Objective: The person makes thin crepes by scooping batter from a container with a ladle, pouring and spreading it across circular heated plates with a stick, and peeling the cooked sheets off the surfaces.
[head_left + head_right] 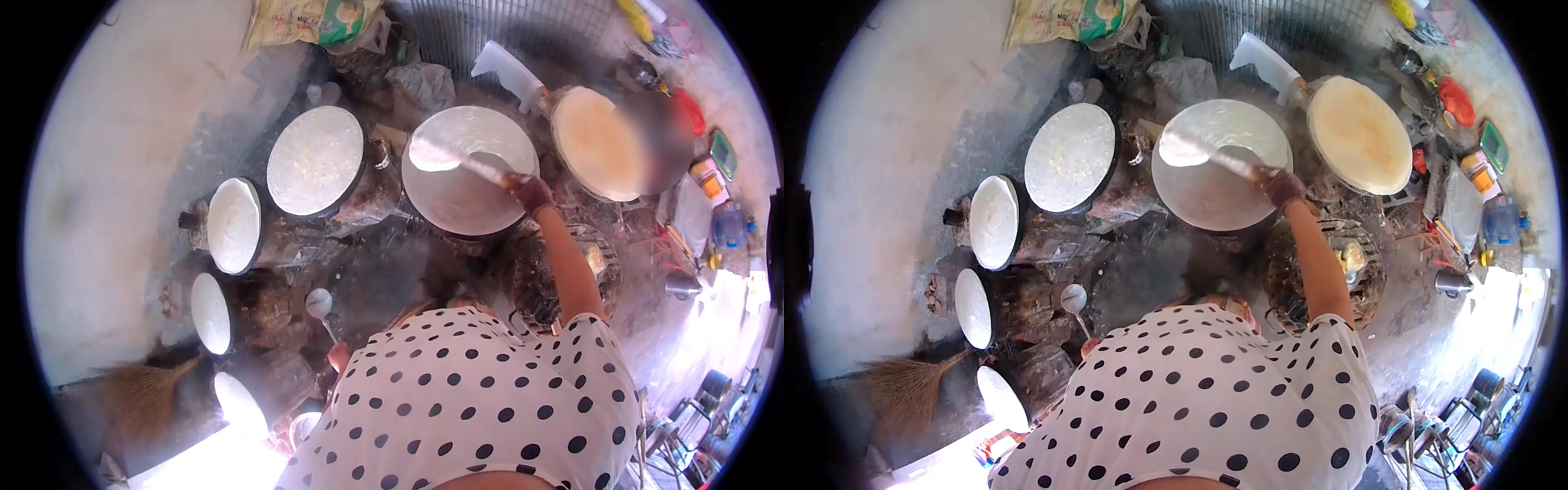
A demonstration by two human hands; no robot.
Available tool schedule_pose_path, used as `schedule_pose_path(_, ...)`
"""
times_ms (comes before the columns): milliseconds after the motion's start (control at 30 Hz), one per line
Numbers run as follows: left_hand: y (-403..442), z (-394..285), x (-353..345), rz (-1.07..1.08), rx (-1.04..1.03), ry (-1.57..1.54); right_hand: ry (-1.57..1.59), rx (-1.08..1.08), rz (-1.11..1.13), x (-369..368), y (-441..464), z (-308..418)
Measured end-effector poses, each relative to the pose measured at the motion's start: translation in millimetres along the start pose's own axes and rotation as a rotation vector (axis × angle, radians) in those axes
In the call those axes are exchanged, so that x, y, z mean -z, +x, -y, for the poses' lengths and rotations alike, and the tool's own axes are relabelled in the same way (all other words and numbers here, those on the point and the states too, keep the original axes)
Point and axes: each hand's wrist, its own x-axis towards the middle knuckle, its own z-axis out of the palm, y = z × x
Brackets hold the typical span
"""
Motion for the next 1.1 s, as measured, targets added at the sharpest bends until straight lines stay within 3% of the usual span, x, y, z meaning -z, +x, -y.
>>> schedule_pose_path(67,-2.5,3.1,3.5,0.032,0.117,-0.083,-0.077,-0.438,-0.013,21.4,8.1,19.8)
schedule_pose_path(100,2.8,17.3,-4.6,0.023,-0.064,0.086,-0.075,-0.44,-0.007,13.7,17.3,13.2)
schedule_pose_path(133,5.0,26.1,-5.1,0.015,-0.244,0.258,-0.15,-0.285,0.044,-4.9,25.6,0.0)
schedule_pose_path(167,2.5,21.6,-0.5,0.015,-0.243,0.263,-0.226,-0.126,0.09,-15.3,30.0,-7.7)
schedule_pose_path(200,-2.4,11.1,3.3,0.044,-0.163,0.154,-0.115,-0.093,0.127,33.9,-2.0,59.2)
schedule_pose_path(300,-18.6,-18.3,12.6,0.024,-0.05,-0.001,-0.136,0.027,0.139,-3.9,8.7,-9.6)
schedule_pose_path(367,-25.4,-34.1,23.6,-0.026,-0.025,-0.029,-0.117,0.013,0.147,25.6,11.0,4.6)
schedule_pose_path(433,-34.5,-50.6,31.7,0.041,0.204,-0.125,-0.096,-0.005,0.154,28.2,19.9,9.5)
schedule_pose_path(467,-27.6,-2.0,12.3,0.054,-0.043,0.058,-0.217,-0.056,0.184,19.3,30.6,6.6)
schedule_pose_path(500,-33.7,-14.0,22.3,0.053,-0.038,0.064,-0.338,-0.106,0.214,11.9,35.4,5.7)
schedule_pose_path(533,-40.8,-42.2,36.3,0.076,0.036,0.114,-0.391,0.196,0.211,15.6,18.3,14.0)
schedule_pose_path(567,-47.9,-59.6,42.9,0.097,0.112,0.159,-0.393,0.205,0.214,23.1,7.4,17.8)
schedule_pose_path(600,-51.0,-43.9,40.3,0.092,-0.263,0.507,-0.46,0.302,0.271,30.7,-1.5,19.2)
schedule_pose_path(633,-52.7,-30.7,36.2,0.087,-0.251,0.505,-0.525,0.401,0.327,35.5,-4.0,15.9)
schedule_pose_path(667,-54.6,-20.6,33.6,0.07,-0.241,0.453,-0.327,0.632,0.239,21.2,3.4,-28.0)
schedule_pose_path(700,-55.4,-3.6,32.0,0.057,-0.236,0.409,-0.318,0.636,0.245,19.3,10.3,-28.0)
schedule_pose_path(733,-55.2,36.5,14.4,-0.048,-0.408,0.548,-0.273,0.349,0.167,19.1,14.1,-27.6)
schedule_pose_path(767,-62.3,31.5,22.6,-0.044,-0.405,0.56,-0.228,0.06,0.092,20.2,15.4,-27.0)
schedule_pose_path(800,-72.5,9.2,33.1,-0.036,-0.245,0.376,-0.34,-0.022,0.058,23.6,17.1,-10.3)
schedule_pose_path(867,-90.3,-35.6,55.0,0.02,0.111,0.178,-0.33,0.016,0.146,41.8,5.0,16.1)
schedule_pose_path(900,-94.8,-27.2,56.8,0.016,0.119,0.18,-0.333,0.061,0.219,46.3,1.7,22.7)
schedule_pose_path(933,-99.4,2.4,52.6,-0.01,-0.063,0.349,-0.321,0.326,0.143,33.1,-2.0,-2.9)
schedule_pose_path(967,-103.0,19.4,50.1,-0.037,-0.245,0.516,-0.322,0.341,0.147,39.3,-3.4,-13.7)
schedule_pose_path(1000,-104.3,-2.5,64.9,0.061,-0.039,0.265,-0.28,0.346,0.286,48.9,-3.9,-19.4)
schedule_pose_path(1033,-107.5,1.0,68.7,0.052,-0.029,0.266,-0.233,0.346,0.428,57.4,-7.6,-18.0)
schedule_pose_path(1067,-109.0,11.3,71.5,0.056,-0.112,0.424,-0.322,0.098,0.475,75.1,-13.3,10.9)
schedule_pose_path(1100,-105.9,28.1,67.2,0.064,-0.197,0.583,-0.634,0.229,0.404,62.9,-8.2,9.0)
